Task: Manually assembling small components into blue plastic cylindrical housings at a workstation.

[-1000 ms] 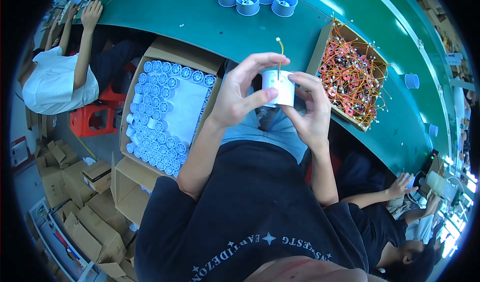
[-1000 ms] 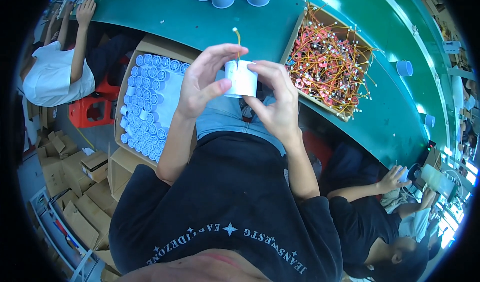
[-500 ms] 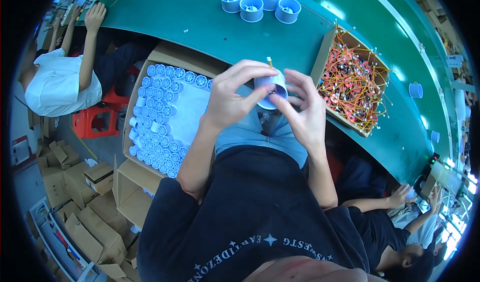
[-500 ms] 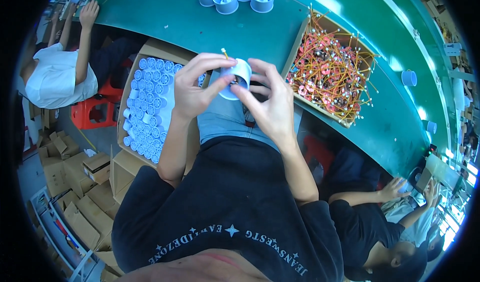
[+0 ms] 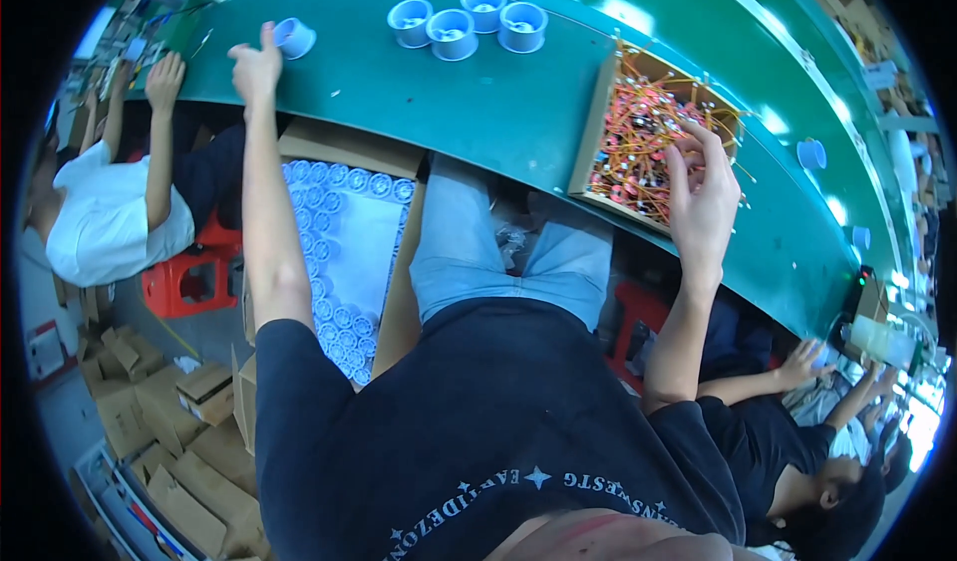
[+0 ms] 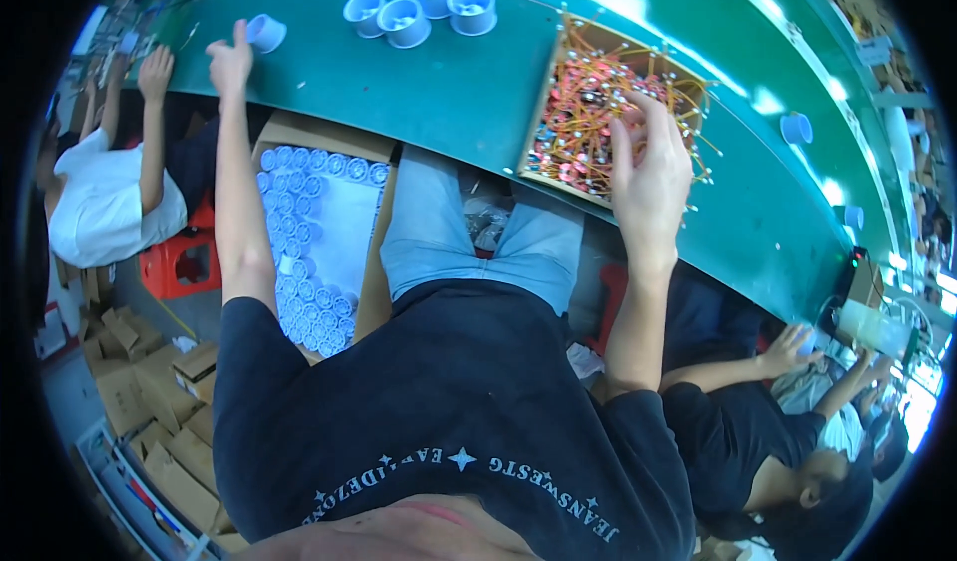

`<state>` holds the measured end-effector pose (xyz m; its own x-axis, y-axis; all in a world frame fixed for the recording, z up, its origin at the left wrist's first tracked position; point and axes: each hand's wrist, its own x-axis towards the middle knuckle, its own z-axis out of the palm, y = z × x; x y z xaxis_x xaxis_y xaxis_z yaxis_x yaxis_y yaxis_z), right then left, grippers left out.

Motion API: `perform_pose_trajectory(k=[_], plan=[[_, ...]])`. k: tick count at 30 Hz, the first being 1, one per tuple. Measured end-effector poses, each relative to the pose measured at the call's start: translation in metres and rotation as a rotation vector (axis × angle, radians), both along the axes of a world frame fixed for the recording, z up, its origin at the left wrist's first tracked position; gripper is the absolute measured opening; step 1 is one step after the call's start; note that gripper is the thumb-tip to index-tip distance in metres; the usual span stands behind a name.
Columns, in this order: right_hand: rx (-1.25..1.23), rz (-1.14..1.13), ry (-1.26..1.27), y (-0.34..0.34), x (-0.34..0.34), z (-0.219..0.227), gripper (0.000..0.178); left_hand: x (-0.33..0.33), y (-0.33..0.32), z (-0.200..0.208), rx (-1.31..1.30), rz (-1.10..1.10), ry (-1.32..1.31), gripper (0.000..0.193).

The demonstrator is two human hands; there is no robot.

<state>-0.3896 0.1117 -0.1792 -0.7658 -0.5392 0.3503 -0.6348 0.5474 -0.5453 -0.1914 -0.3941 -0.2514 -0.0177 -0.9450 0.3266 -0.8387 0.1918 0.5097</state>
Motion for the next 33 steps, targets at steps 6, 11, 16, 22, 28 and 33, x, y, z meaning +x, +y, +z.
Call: perform_pose_trajectory(k=[6,11,16,22,28,33], plan=[[0.058,0.144,0.017,-0.005,-0.001,-0.002,0.024,-0.025,0.051,-0.025,0.062,-0.694,0.292,0.06],[0.111,0.149,0.138,-0.034,-0.011,-0.019,0.023,-0.074,0.136,-0.028,-0.018,-0.97,0.292,0.067],[0.437,0.124,0.173,-0.053,-0.021,-0.023,0.02,-0.066,0.177,-0.018,0.138,-0.935,0.2,0.066],[0.305,0.125,0.179,-0.048,-0.022,-0.016,0.012,-0.048,0.251,-0.013,0.216,-0.932,0.322,0.062],[-0.05,0.183,0.373,-0.03,-0.026,0.006,0.009,-0.031,0.315,0.006,0.811,-1.096,1.215,0.065],[-0.054,0.085,0.084,-0.018,-0.014,0.038,0.011,-0.028,0.328,0.005,1.078,-1.213,1.402,0.067]])
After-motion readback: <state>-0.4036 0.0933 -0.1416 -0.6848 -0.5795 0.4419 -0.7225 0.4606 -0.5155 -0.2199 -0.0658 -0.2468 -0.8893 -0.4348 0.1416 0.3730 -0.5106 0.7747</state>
